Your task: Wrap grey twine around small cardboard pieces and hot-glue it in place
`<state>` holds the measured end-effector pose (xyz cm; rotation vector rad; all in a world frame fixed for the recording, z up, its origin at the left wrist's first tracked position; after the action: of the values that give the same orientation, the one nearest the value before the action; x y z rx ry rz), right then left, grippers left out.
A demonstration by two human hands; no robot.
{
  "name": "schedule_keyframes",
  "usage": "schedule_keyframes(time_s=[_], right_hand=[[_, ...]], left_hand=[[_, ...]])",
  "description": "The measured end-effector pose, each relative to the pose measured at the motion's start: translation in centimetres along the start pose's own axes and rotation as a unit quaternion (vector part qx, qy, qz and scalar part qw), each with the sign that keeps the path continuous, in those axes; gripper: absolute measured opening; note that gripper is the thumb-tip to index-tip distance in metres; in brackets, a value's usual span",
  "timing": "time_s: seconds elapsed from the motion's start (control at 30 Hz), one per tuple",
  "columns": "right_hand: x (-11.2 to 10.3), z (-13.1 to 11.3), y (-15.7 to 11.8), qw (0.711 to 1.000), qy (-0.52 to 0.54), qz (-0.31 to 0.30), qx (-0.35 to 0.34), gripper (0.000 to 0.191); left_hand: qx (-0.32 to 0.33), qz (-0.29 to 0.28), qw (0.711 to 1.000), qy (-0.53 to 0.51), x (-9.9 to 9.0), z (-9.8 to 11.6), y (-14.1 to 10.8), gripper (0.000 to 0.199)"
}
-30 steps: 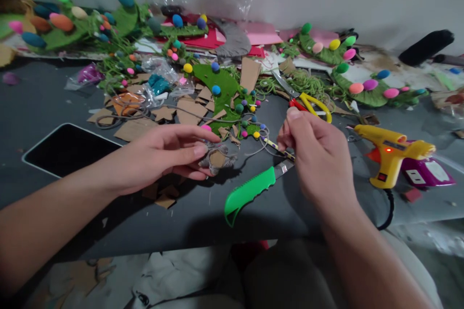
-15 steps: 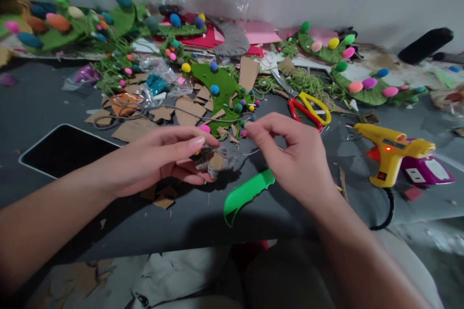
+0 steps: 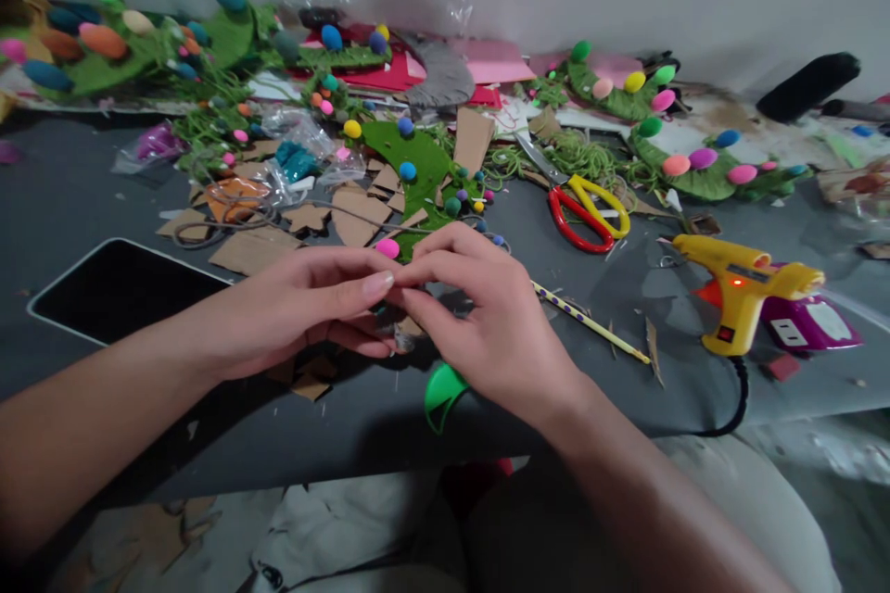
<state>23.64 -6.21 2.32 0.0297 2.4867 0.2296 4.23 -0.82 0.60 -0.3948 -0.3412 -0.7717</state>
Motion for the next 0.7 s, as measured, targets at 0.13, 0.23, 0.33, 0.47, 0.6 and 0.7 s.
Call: schedule_keyframes(time_s=[0.13,0.23,0.33,0.47,0.6,0.7], right_hand=[[0.1,-0.1,0.0,1.000,-0.010,0.006,0.014,0.007],[0.1,-0.3,0.0,1.000,-0.010,0.003,0.010,0.009],[0.1,-0.3,0.1,1.000,-0.011,-0.009,0.014,0.010],[0.0,-0.2,0.2,0.999,-0.007,-0.009,0.044,0.013],[-0.4,0.0,0.3,0.995,0.009,0.005,0.100,0.021],[-1.1,-0.1,0.5,0.992,-0.001,0.038,0.119,0.031]], left_hand=[[0.008,-0.022,1.000,0.003,0.1,0.1,0.0,0.016],[0.024,-0.028,0.999,0.016,0.1,0.1,0.0,0.021],[0.028,-0.024,0.999,0.028,0.0,-0.1,0.1,0.025],[0.033,-0.014,0.998,0.060,-0.2,-0.4,0.2,0.029],[0.022,-0.006,0.994,0.111,-0.4,-0.5,0.1,0.034],[0.019,-0.003,0.991,0.132,-0.5,-0.4,0.1,0.036]])
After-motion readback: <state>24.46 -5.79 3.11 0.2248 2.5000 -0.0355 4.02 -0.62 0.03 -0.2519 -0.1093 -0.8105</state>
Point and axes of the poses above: each hand's wrist, its own y-axis towards the middle knuckle, its own x-axis out of the palm, z = x × y, the point moved 1 cm from there along y, towards the middle knuckle, and after that the axes turned 12 degrees about x, right-handed, at the moved point
